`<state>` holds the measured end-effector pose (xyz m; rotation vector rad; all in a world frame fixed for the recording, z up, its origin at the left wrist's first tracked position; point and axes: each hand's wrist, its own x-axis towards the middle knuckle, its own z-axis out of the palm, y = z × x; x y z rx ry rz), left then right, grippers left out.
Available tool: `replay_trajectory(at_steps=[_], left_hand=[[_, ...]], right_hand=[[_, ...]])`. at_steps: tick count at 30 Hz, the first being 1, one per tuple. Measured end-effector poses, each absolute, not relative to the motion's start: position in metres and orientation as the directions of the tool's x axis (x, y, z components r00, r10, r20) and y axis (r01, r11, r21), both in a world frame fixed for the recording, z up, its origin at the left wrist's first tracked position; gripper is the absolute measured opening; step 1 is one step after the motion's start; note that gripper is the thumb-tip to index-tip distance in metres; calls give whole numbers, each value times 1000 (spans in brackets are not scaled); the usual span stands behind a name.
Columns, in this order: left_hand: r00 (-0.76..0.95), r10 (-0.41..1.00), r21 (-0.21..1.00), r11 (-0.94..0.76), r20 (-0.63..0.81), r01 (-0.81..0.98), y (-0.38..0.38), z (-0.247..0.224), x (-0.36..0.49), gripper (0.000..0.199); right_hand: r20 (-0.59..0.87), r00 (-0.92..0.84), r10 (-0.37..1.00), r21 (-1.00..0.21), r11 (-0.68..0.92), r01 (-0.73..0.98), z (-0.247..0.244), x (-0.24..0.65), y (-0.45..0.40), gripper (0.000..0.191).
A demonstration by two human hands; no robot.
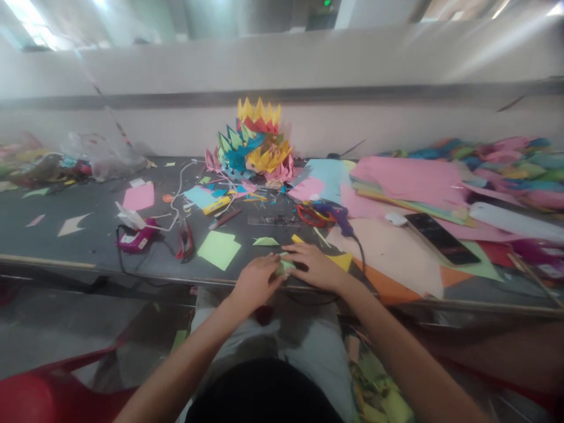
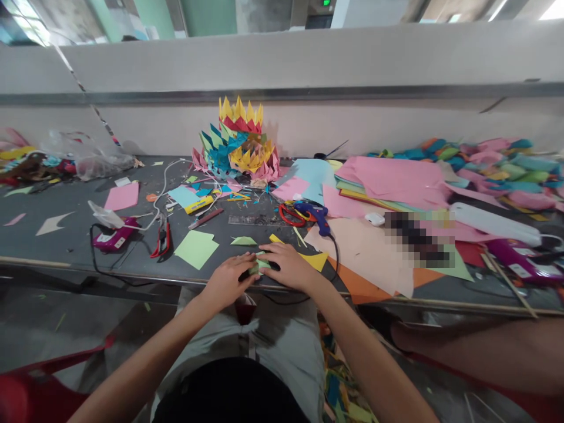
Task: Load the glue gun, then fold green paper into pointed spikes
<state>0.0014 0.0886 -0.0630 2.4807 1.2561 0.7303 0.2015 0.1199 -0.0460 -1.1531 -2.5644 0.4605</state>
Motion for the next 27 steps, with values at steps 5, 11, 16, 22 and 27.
replay_trajectory(at_steps=[5,11,16,22,27], left_hand=[[600,721,378,-693,346,614,95,-59,-5,25],[550,770,442,-637,323,632,93,-51,-2,27],[534,805,470,-588,258,659,96,-52,-2,22],[543,801,331,-599,253,729,88,-52,3,17],[495,827,258,-556,267,790,77,-47,14,18]], right_hand=[[136,-666,733,-397,657,641,-40,205,119,29],[157,-670,726,-360,674,645,-45,205,116,36],[157,-674,722,-385,674,631,-48,207,117,28],[233,-676,699,-349,709,613,-47,210,113,13],[377,-697,611,-71,769,636,-43,216,94,15]])
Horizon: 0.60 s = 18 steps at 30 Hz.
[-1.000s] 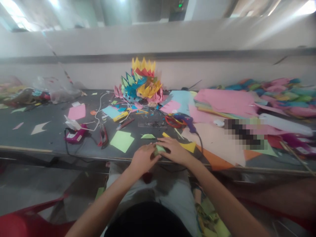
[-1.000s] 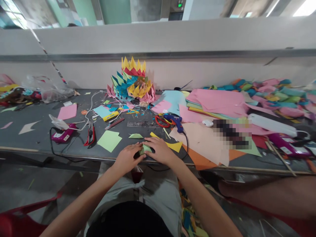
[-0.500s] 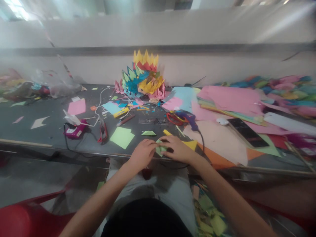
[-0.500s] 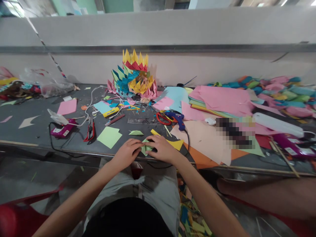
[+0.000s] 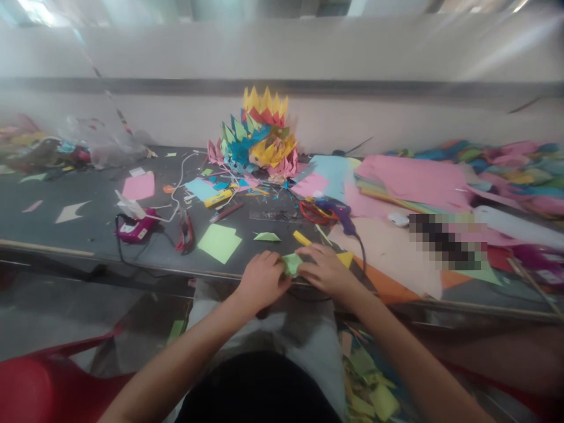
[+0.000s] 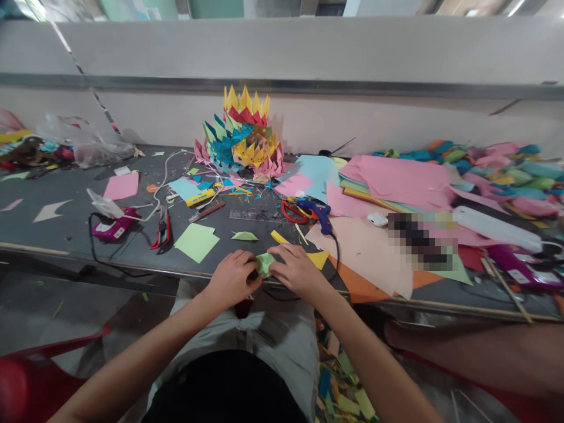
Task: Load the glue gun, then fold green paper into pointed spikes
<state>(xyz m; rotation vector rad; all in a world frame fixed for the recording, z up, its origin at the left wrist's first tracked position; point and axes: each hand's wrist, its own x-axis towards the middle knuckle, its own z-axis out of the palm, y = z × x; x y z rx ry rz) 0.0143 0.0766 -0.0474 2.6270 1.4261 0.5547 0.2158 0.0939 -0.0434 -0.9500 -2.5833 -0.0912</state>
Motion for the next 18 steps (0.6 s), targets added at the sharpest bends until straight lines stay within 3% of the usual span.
replay_trajectory(at_steps=[3,5,9,12,18], left_hand=[[461,847,232,-519,264,822,75,-45,20,23],[440,859,222,-497,262,838,76,-45,23,26],[457,853,252,-514,252,820,82,-49,29,21],[522,813,367,-582,257,726,90,-54,31,16],[539,804,671,-547,253,500,100,-59,26,9]], right_hand=[[421,-715,558,45,774,632,-42,222,85,18],[414,-721,555,27,785,619,-44,226,84,18],[284,-713,641,-240,768,594,-53,233,93,17],[222,-673,706,-406,694,594,-55,236,98,16],[202,-605,770,-542,602,586,-48,235,97,21]])
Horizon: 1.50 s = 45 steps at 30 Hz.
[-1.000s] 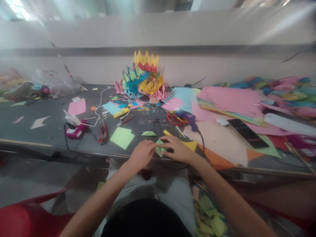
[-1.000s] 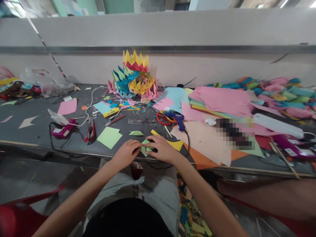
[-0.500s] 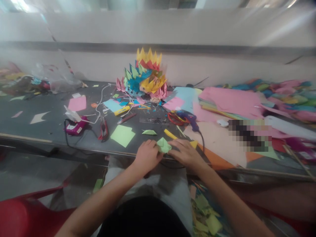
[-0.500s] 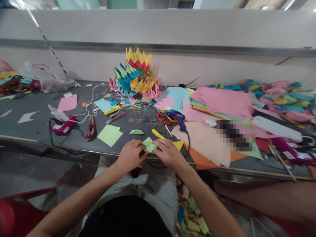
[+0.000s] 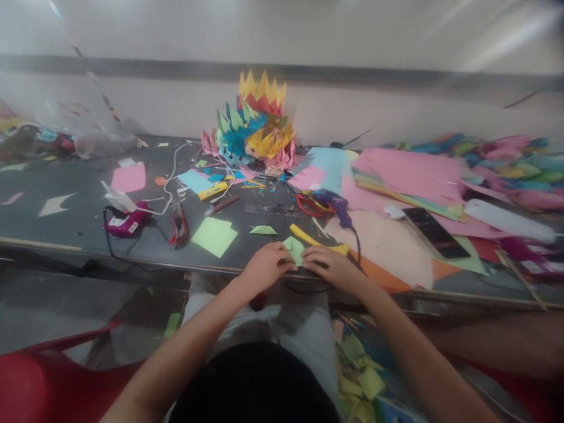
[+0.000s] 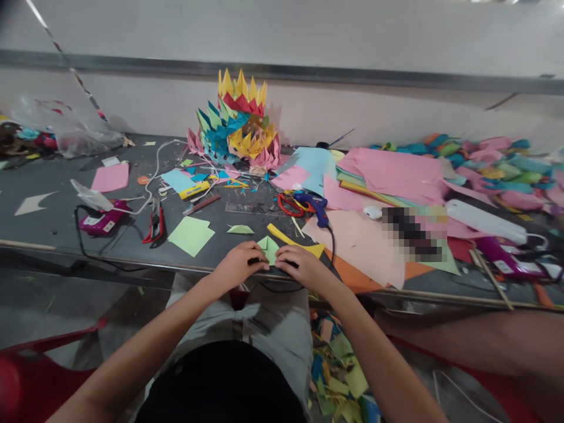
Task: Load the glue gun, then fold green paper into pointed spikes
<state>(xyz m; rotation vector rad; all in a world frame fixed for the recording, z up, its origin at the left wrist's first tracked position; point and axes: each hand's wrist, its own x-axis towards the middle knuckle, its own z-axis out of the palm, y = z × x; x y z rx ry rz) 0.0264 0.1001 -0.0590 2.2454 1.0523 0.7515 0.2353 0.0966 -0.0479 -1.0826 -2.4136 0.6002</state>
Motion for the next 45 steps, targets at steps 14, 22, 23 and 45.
replay_trajectory(at_steps=[14,22,23,45], left_hand=[[447,886,781,-368,128,506,102,-54,32,5],[457,879,734,-397,133,550,102,-56,32,9],[467,873,718,-413,137,561,102,-55,32,10],[688,711,202,-702,143,683,59,-41,25,33]], right_hand=[[168,-377,911,-628,394,671,-52,225,103,16],[162,-360,919,-645,375,666,-54,224,105,19],[158,-359,920,-646,371,667,-54,224,105,18],[34,-449,893,-734,327,595,-46,235,113,10]])
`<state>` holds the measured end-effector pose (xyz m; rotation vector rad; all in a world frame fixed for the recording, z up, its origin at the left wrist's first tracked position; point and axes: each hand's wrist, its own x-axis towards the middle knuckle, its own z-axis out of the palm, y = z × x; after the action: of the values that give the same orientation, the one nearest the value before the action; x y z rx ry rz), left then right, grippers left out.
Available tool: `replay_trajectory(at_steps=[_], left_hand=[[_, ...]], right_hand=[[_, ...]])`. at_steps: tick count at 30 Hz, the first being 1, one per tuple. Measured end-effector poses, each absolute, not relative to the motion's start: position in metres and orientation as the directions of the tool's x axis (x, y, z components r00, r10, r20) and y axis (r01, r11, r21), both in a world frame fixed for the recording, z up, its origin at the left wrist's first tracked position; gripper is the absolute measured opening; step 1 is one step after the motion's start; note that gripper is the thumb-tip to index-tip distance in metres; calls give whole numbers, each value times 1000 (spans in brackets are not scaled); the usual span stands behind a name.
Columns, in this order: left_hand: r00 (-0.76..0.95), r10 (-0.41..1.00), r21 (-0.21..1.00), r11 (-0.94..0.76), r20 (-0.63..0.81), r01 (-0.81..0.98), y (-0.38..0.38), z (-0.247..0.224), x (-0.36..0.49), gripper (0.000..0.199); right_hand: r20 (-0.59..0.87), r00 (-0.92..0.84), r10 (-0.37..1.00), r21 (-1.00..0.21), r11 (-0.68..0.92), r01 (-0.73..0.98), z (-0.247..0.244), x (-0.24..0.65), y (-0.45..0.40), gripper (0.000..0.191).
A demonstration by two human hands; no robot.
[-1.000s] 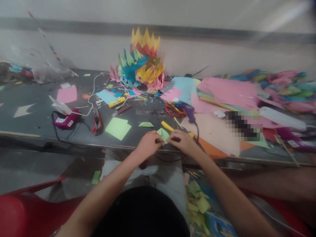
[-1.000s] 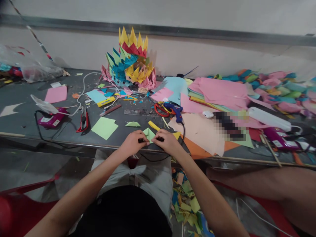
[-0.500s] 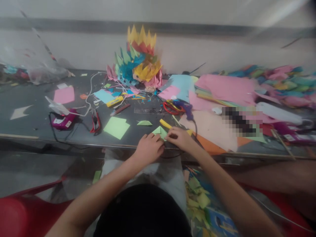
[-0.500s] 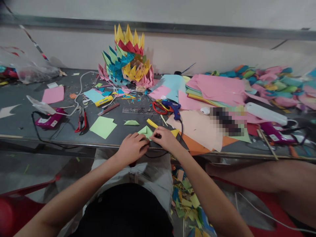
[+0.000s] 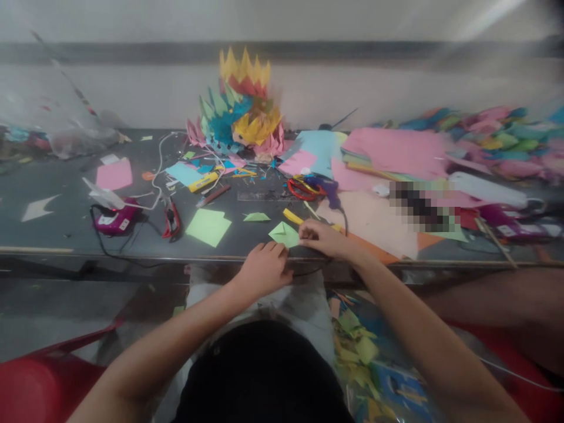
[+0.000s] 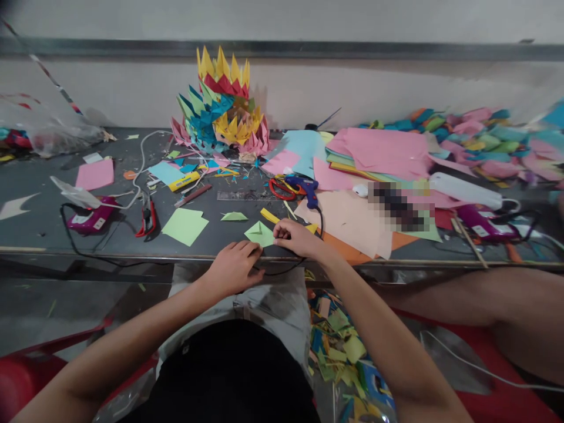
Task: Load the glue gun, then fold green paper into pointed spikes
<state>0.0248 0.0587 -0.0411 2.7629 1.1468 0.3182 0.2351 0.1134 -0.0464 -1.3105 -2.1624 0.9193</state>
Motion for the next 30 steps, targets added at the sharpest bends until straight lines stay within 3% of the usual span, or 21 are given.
replay_trajectory(at_steps=[10,15,19,22,24,26,30], left_hand=[[733,659,302,-742,168,599,90,-38,13,19],[803,581,246,-804,129,542,114,-30,19,25],[773,629,235,-766,79,599,122,-20,25,15],[622,781,402,-589,60,701,124,-19,28,11],[495,867,572,-433,54,696,124,-22,30,10],[413,911,726,-302,27,618,122,-29,30,10],[374,922,911,-70,-96,406,120,-40,24,12]], right_hand=[[46,-469,882,-730,351,587,-47,237,113,9],[37,-465,885,-712,350,609,-41,234,115,10],[222,-363,905,-630,417,656,-38,222,101,8],[360,-247,900,-588,424,689,-42,206,85,9],[377,-212,902,-600,412,686,-47,194,78,26],[370,-167,914,-619,377,689,-52,184,76,35],[303,-148,941,-683,323,656,-55,172,78,29]])
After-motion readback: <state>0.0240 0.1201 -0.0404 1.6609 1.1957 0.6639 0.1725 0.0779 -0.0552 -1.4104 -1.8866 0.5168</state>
